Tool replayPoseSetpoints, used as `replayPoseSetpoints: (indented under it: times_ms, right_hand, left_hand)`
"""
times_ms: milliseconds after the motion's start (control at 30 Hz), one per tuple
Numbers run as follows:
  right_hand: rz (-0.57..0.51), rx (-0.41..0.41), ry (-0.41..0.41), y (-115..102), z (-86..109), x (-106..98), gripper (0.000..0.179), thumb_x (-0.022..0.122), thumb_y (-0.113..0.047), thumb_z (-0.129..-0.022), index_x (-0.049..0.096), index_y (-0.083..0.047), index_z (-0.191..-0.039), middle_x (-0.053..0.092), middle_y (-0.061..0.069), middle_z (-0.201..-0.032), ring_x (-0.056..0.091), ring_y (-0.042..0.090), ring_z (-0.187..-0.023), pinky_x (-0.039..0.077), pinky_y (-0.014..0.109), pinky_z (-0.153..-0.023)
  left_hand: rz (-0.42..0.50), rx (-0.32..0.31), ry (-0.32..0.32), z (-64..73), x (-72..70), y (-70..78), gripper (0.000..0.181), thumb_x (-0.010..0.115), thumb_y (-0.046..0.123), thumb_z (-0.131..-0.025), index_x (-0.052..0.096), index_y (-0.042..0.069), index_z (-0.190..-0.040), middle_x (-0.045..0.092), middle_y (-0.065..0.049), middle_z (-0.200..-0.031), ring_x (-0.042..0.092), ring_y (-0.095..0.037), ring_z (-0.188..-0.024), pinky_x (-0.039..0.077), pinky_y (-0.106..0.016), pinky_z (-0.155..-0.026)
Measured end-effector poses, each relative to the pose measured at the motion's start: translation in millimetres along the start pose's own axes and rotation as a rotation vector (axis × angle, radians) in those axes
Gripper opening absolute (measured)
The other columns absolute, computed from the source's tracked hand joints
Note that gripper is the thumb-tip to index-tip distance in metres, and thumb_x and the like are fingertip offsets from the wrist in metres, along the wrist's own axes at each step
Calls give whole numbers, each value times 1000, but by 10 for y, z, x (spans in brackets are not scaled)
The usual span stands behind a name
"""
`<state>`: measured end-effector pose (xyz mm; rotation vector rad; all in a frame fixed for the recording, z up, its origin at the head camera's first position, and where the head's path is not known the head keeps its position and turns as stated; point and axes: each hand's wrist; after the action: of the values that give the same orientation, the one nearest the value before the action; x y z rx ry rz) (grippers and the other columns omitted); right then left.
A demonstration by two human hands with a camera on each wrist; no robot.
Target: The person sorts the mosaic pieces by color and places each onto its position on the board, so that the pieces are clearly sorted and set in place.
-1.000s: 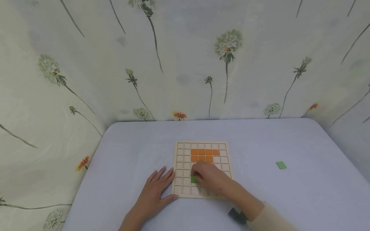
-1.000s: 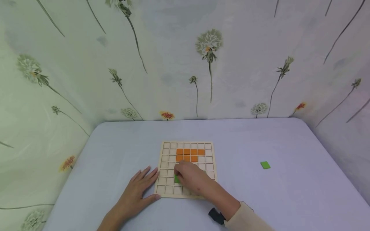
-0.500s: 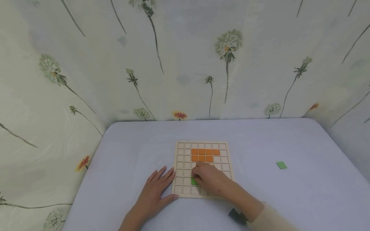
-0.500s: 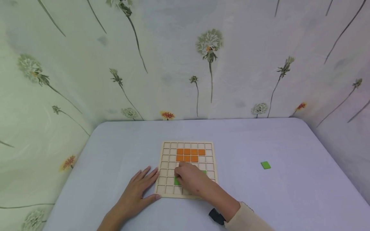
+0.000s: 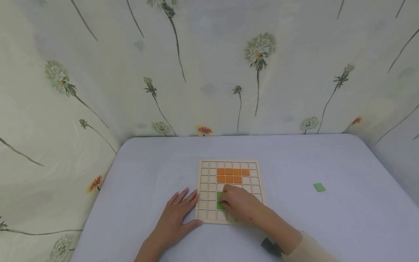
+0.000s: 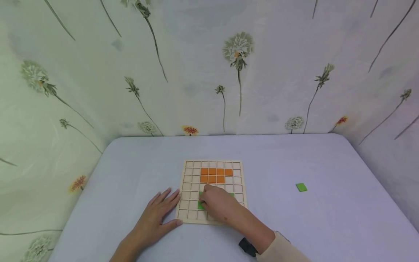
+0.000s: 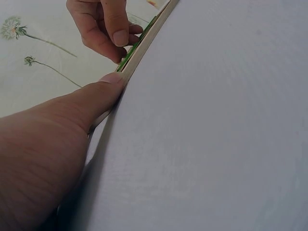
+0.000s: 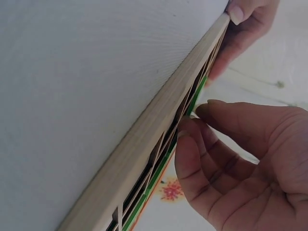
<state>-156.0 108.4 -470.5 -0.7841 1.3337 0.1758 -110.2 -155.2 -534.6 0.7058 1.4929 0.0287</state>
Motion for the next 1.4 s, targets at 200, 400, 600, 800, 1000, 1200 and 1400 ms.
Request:
replayPoseSetpoints:
  times_ms: [200,400,600,800,1000,1200,1400]
  right_hand:
    - [7,-20,1,28,34,-6,7,77,-12,-95,82,-17,-95,58,-11,-89,53,5,-76,53,24,-69]
    - [-27,-6,35,106,136,-73,13,75,-8,-94,82,-18,-97,58,-13,-88,55,4,-78,53,26,-70]
    - [-29,32,55,252,237,-163,17,76,-8,-93,82,-16,-107,60,-13,-93,55,5,-81,55,27,-74]
    - [-9,133,30,427,377,-294,21,75,-13,-95,79,-14,-116,65,-11,-100,59,6,-87,58,33,-84]
    - [-14,258,28,695,583,-446,27,74,-17,-97,75,-10,-122,68,-4,-108,63,12,-92,59,38,-84]
    - [15,312,72,996,837,-549,30,76,-16,-94,74,-8,-123,70,1,-112,67,19,-95,60,46,-84]
    - [51,372,131,1279,1071,-634,32,75,-21,-96,74,-2,-122,70,14,-118,67,38,-107,55,59,-91]
  left_hand:
    - [-15,-10,-7,-8,-12,10,84,63,68,-94,40,26,-163,29,17,-168,14,-15,-159,12,-49,-128]
    - [-20,-6,-2,-7,0,14,84,63,68,-94,40,26,-163,29,16,-168,14,-15,-159,13,-49,-128]
    - [-9,-12,-7,-7,-10,27,84,66,66,-94,40,25,-163,29,16,-168,13,-14,-159,11,-48,-129]
    - [8,-27,-13,-7,-16,36,84,68,64,-93,40,24,-162,29,17,-168,13,-14,-159,9,-46,-129]
    - [4,-16,-7,1,-7,29,84,67,65,-94,40,23,-162,29,17,-168,14,-15,-159,10,-47,-129]
    - [3,-12,-2,3,4,17,85,66,66,-93,40,24,-162,28,17,-168,14,-15,-159,10,-46,-129]
    - [-2,-19,-3,-3,10,20,85,66,66,-93,40,24,-163,28,17,-168,13,-14,-159,10,-47,-129]
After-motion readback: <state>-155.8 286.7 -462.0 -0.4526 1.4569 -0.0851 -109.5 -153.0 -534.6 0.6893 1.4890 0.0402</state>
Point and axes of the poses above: each hand's wrist, its own z-axis away from the middle knuckle, its own x-axis out of the palm, y = z × x
